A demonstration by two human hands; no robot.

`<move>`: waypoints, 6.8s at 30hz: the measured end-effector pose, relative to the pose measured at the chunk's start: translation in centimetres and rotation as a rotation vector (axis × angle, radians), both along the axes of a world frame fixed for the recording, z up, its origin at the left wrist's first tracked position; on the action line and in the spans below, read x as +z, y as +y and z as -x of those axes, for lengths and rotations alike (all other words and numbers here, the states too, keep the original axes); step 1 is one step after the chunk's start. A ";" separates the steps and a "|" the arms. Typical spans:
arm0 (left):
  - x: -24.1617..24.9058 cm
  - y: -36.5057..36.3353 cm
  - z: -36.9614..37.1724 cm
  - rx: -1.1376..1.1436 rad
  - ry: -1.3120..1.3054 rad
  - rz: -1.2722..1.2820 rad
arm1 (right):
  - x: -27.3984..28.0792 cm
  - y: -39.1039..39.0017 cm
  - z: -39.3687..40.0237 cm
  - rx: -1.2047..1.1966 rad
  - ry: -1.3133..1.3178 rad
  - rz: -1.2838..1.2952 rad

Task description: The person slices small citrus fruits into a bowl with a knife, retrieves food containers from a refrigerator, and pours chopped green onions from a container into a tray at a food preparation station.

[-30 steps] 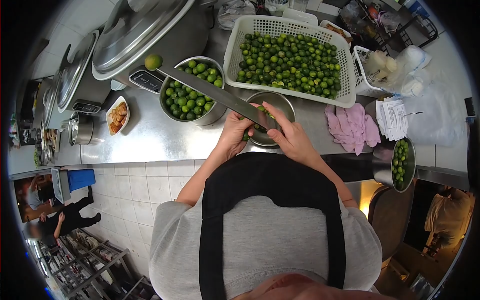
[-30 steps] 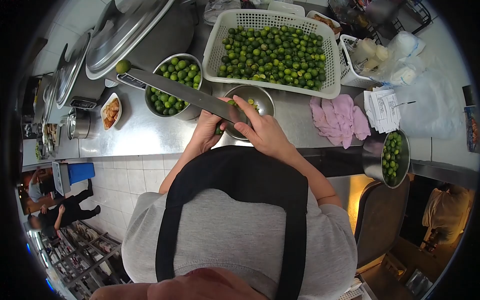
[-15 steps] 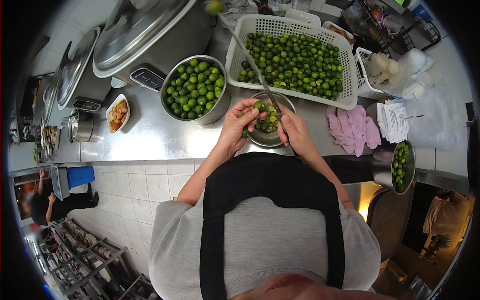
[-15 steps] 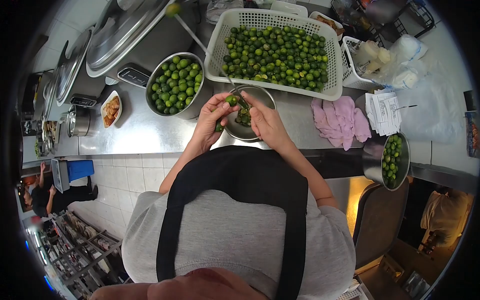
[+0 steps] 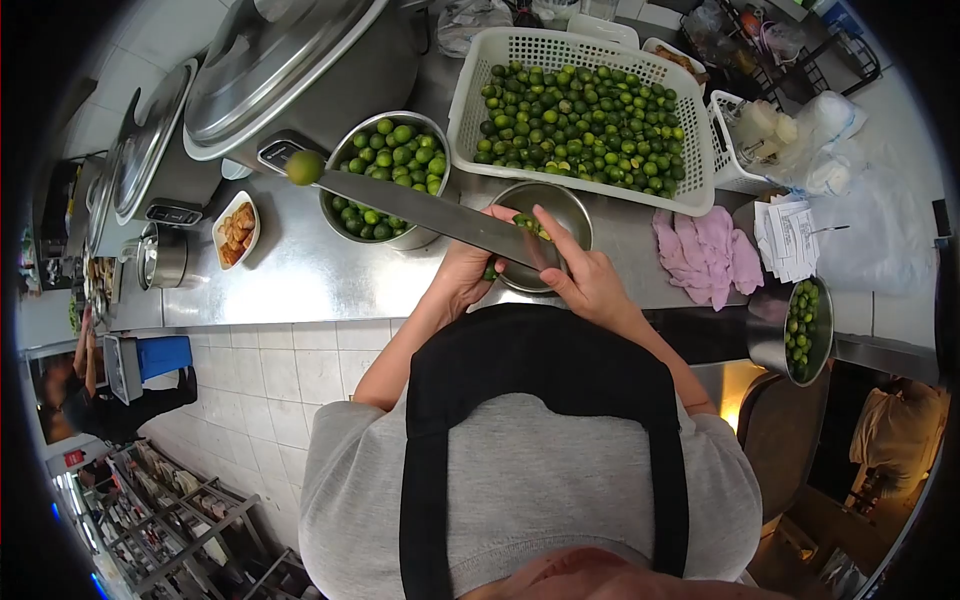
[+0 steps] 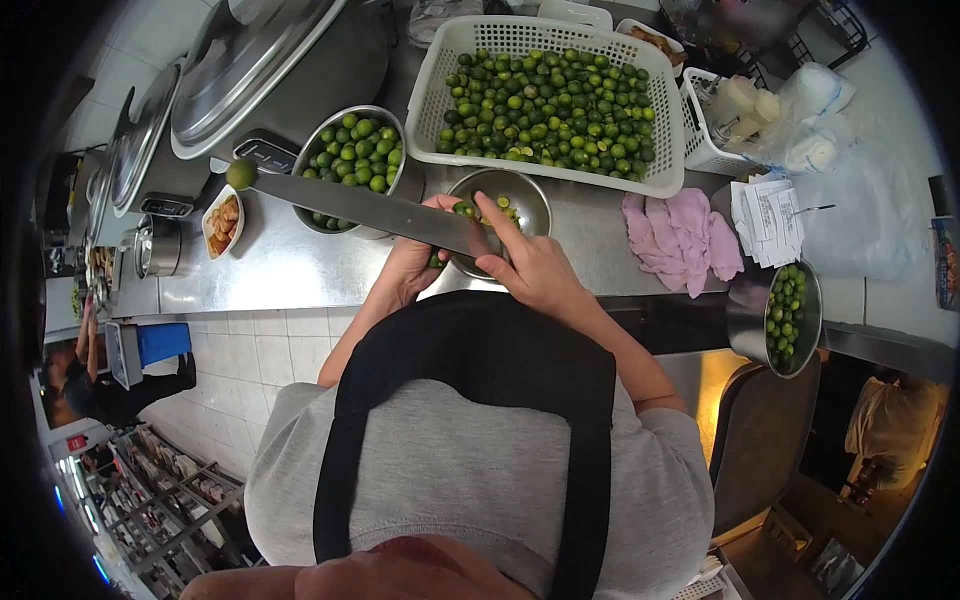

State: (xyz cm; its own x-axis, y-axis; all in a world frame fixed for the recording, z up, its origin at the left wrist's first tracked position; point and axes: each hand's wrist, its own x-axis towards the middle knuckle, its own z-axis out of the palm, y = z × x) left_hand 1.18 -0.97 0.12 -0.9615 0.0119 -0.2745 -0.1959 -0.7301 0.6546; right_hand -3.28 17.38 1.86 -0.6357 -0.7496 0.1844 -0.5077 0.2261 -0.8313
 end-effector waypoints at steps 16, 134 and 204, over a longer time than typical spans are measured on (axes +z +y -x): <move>2.8 -6.5 2.0 0.690 0.177 0.764 | 0.1 0.6 0.1 0.013 -0.504 0.029; 0.4 -0.8 -0.1 0.122 0.164 0.196 | 2.3 -2.3 0.4 0.030 -0.170 0.097; 22.2 6.2 -3.5 -0.211 1.425 1.670 | -1.9 2.7 0.3 -0.274 -0.547 0.073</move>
